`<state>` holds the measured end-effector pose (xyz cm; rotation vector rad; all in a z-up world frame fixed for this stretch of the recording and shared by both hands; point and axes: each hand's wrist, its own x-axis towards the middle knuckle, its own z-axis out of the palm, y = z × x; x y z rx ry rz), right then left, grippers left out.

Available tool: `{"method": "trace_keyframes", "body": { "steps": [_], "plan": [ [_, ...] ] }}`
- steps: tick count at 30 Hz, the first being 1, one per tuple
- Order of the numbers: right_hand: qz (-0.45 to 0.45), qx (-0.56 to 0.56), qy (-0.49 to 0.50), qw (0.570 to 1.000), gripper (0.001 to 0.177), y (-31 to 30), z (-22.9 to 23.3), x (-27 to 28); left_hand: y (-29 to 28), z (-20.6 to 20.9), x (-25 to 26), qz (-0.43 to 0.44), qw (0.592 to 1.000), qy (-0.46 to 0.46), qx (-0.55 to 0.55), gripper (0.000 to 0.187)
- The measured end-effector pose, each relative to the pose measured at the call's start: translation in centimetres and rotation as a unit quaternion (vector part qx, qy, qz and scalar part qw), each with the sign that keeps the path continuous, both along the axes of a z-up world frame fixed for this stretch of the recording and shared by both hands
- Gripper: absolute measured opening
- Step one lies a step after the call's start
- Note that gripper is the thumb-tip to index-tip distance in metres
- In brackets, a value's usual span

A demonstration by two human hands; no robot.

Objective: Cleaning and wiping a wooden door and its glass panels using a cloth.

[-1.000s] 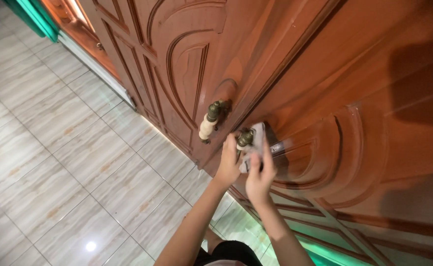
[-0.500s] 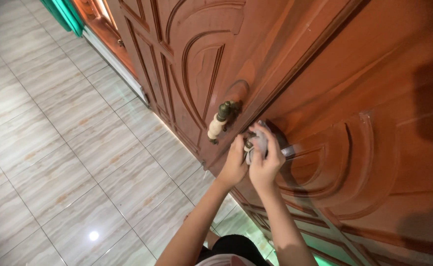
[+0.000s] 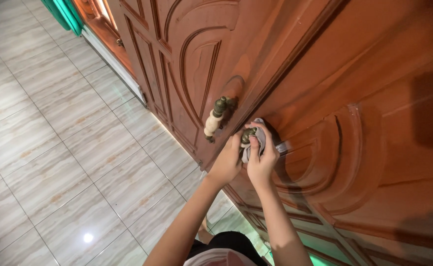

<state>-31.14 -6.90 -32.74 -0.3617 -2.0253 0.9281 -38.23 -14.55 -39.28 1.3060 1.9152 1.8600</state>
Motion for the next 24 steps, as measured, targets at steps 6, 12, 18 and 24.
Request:
{"method": "trace_keyframes", "body": {
  "steps": [6,12,18,24],
  "plan": [
    [0.022,-0.100,0.053,0.993,0.026,0.0,-1.3,-0.4,-2.1,3.1,1.7,-0.005,0.999,-0.012,-0.038,0.084],
    [-0.012,-0.116,0.041,0.992,0.052,-2.9,-1.4,2.8,-4.9,3.7,5.4,0.074,0.992,-0.088,0.042,0.075],
    [0.070,-0.073,-0.010,0.995,0.063,-4.0,-1.9,5.7,-6.0,3.4,7.0,0.057,0.975,-0.207,0.055,0.032],
    [0.143,-0.006,-0.075,0.987,0.068,-3.8,1.9,5.9,-3.8,-1.2,6.7,0.073,0.911,-0.404,0.041,0.035]
  ]
}}
